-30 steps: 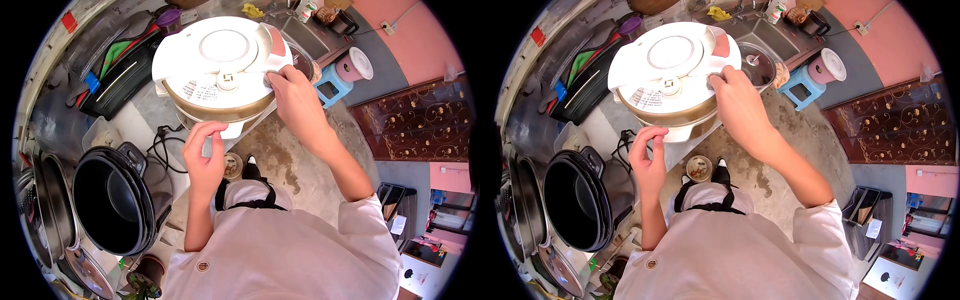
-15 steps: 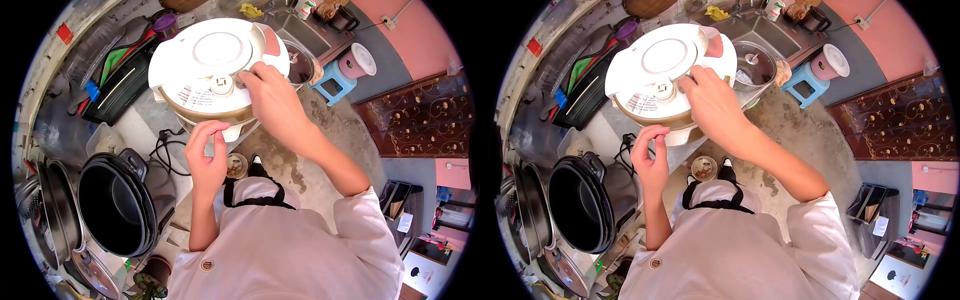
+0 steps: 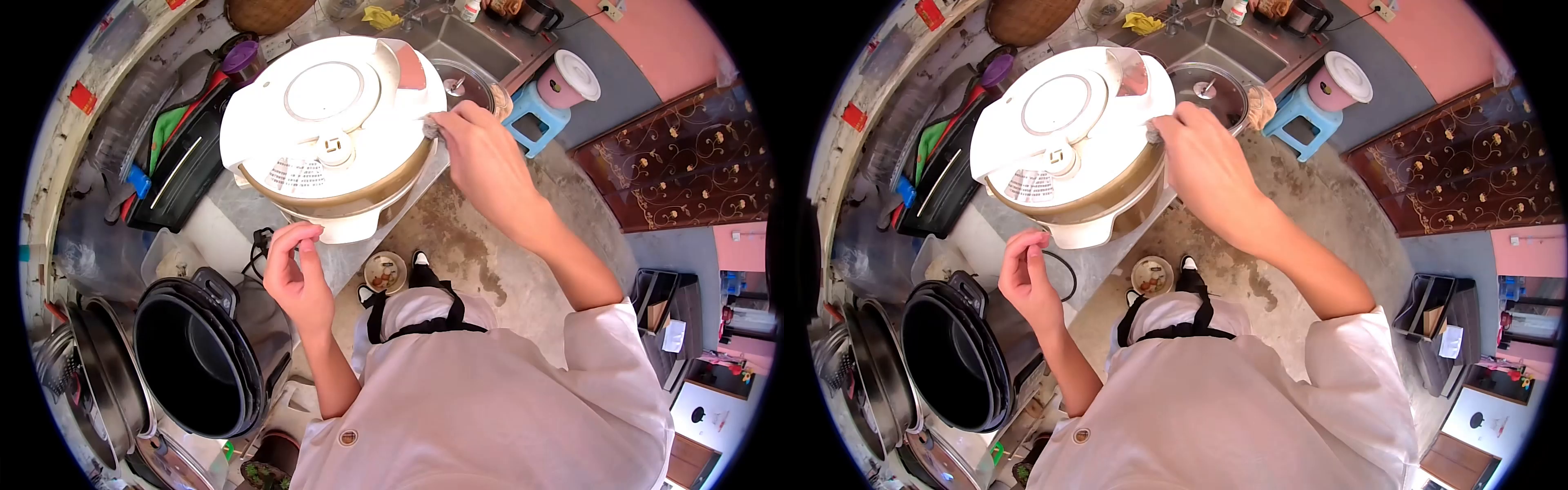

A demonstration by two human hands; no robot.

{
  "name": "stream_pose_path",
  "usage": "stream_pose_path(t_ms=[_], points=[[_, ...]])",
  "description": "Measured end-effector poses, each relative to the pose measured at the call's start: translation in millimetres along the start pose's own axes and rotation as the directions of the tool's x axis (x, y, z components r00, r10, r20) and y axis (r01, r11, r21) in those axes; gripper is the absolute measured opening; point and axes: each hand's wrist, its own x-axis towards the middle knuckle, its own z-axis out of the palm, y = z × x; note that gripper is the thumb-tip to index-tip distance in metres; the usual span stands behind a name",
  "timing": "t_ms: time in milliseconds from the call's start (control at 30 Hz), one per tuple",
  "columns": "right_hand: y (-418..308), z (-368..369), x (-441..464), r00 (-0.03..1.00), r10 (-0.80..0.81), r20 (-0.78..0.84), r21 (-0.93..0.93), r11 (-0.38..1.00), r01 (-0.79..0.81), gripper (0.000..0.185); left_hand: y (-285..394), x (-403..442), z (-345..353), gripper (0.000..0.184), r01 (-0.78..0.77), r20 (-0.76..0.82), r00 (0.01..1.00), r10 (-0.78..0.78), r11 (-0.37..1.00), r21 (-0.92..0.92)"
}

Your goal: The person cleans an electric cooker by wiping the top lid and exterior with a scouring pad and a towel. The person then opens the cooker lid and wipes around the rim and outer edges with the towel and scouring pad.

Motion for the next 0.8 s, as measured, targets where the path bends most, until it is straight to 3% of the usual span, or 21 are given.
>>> stream_pose_path(t_ms=[167, 267, 367, 500, 633, 800], points=[[3, -33, -2, 0.982, 0.165, -0.095, 0.120, 0.981, -0.153, 0.023, -2, -4, -4, 0.011, -0.018, 0.023, 1.000, 0.017, 0.998, 0.062], [4, -19, 3, 0.991, -0.073, -0.115, 0.120, 0.989, 0.086, 0.023, 1, -4, -5, 0.011, 0.025, -0.009, 1.000, -0.025, 1.000, 0.010], [-7, 12, 5, 0.991, -0.092, -0.092, 0.052, 0.994, 0.097, 0.027, 2, -2, 2, 0.011, 0.012, -0.019, 1.000, -0.012, 1.000, 0.006], [-37, 23, 3, 0.975, -0.221, 0.014, 0.163, 0.963, 0.216, 0.022, 8, 0, 4, 0.011, -0.041, 0.039, 0.999, 0.038, 0.995, 0.088], [-21, 27, 29, 0.970, -0.240, -0.043, 0.166, 0.955, 0.244, 0.022, 5, -2, 5, 0.010, -0.028, -0.014, 0.999, 0.029, 0.996, 0.079], [-32, 21, 18, 0.966, -0.240, 0.094, 0.173, 0.960, 0.222, 0.030, 4, -6, 7, 0.010, 0.010, 0.004, 1.000, -0.010, 0.998, 0.068]])
